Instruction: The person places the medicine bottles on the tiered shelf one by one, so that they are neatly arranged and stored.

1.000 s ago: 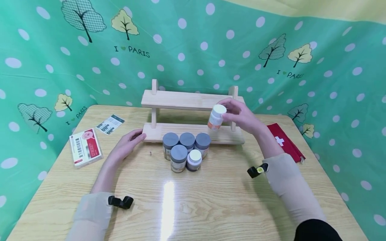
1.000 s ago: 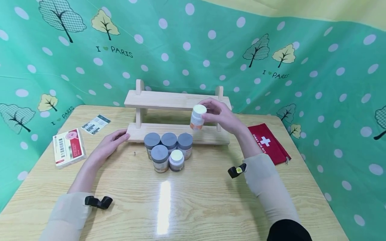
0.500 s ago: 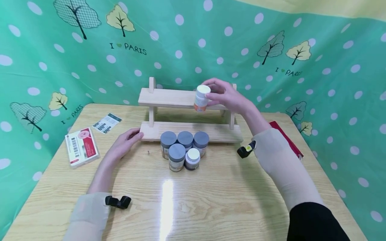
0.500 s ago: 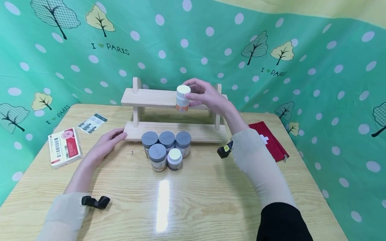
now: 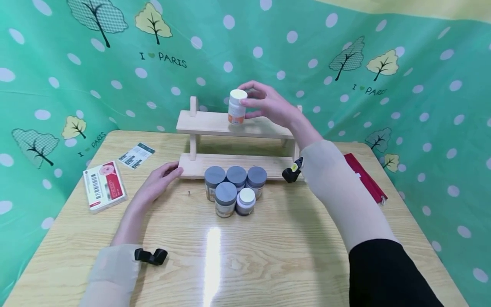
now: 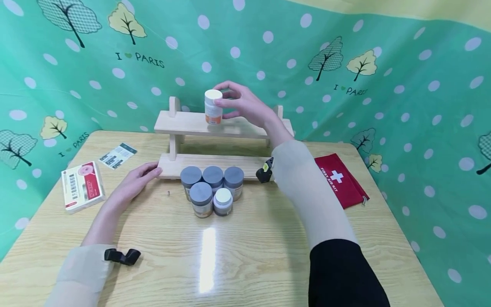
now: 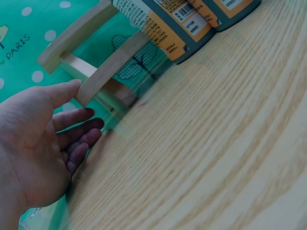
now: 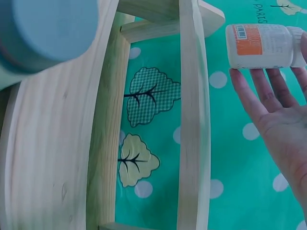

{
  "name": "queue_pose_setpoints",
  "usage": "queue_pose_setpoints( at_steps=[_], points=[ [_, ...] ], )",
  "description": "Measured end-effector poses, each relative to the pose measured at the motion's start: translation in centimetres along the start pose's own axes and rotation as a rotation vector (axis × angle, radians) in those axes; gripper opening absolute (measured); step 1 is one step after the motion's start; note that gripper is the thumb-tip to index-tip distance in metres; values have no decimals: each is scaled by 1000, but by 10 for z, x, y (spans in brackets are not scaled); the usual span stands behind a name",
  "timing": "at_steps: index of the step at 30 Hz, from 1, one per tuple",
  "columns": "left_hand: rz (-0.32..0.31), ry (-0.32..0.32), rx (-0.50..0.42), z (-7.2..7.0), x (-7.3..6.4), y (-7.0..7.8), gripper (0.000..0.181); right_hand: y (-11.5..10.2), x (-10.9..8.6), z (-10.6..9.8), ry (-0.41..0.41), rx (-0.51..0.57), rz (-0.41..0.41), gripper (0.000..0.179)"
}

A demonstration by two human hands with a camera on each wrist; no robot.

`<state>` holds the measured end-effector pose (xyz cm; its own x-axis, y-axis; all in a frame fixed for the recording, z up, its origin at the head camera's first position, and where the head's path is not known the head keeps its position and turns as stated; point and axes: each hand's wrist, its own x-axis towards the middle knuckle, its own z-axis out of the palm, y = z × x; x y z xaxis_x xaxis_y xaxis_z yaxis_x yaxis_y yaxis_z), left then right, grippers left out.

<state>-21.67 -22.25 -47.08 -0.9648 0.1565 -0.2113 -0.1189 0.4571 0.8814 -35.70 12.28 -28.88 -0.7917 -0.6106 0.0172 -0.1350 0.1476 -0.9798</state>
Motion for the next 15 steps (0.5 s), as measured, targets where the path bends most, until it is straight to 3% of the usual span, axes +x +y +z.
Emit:
queue_pose_setpoints(
  at_steps=[15],
  points=[
    [-10,-11,-8,0,-2,2,86,-2,38,18,13,11,45,31]
  ],
)
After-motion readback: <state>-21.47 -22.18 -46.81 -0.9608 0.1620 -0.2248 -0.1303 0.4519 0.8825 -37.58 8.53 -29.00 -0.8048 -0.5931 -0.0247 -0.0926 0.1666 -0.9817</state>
